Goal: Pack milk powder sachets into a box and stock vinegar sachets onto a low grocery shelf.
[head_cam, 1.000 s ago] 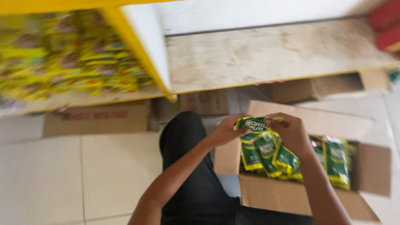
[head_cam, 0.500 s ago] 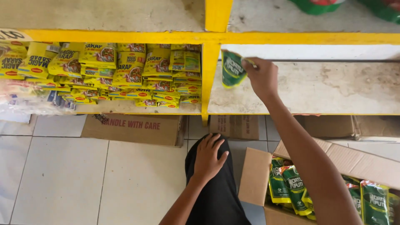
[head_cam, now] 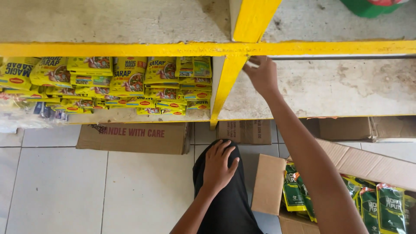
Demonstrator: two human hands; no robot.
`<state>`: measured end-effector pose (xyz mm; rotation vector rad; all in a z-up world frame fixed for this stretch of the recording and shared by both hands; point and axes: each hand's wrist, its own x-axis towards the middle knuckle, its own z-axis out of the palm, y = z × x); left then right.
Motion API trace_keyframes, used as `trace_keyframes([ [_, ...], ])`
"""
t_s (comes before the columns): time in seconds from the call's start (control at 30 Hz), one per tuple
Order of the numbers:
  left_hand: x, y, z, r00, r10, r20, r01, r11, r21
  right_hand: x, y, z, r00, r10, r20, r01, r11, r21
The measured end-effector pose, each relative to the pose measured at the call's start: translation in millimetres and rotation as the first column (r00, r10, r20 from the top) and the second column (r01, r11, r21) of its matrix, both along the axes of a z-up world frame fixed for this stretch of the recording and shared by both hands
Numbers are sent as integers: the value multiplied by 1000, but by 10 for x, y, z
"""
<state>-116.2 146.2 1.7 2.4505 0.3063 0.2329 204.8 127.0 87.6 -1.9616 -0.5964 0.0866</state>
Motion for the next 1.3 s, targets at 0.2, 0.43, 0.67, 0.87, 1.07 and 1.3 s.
trace_keyframes([
  [0.2,6,-10,49,1000,19,19,-19,1000,-6,-11,69,-369,995,83,-59,-89,990,-105],
  [0.43,35,-15,67,999,30,24,-30,1000,2,-51,286,-441,994,-9,-105,-9,985,-173],
  [0.67,43,-25,107,999,38,26,-38,999,8,-172,227,-351,992,-29,-124,26,999,-31],
  [0.87,41,-19,69,999,12,33,-13,1000,24,-417,-704,-204,993,44,-110,-40,999,37],
  [1.07,91,-86,168,990,-62,126,50,994,100,-994,-2883,-37,985,-154,-85,144,984,-107],
  [1.3,445,-1063,475,944,-274,186,296,950,-104,-2020,-4665,-363,755,-593,-280,449,779,-438],
])
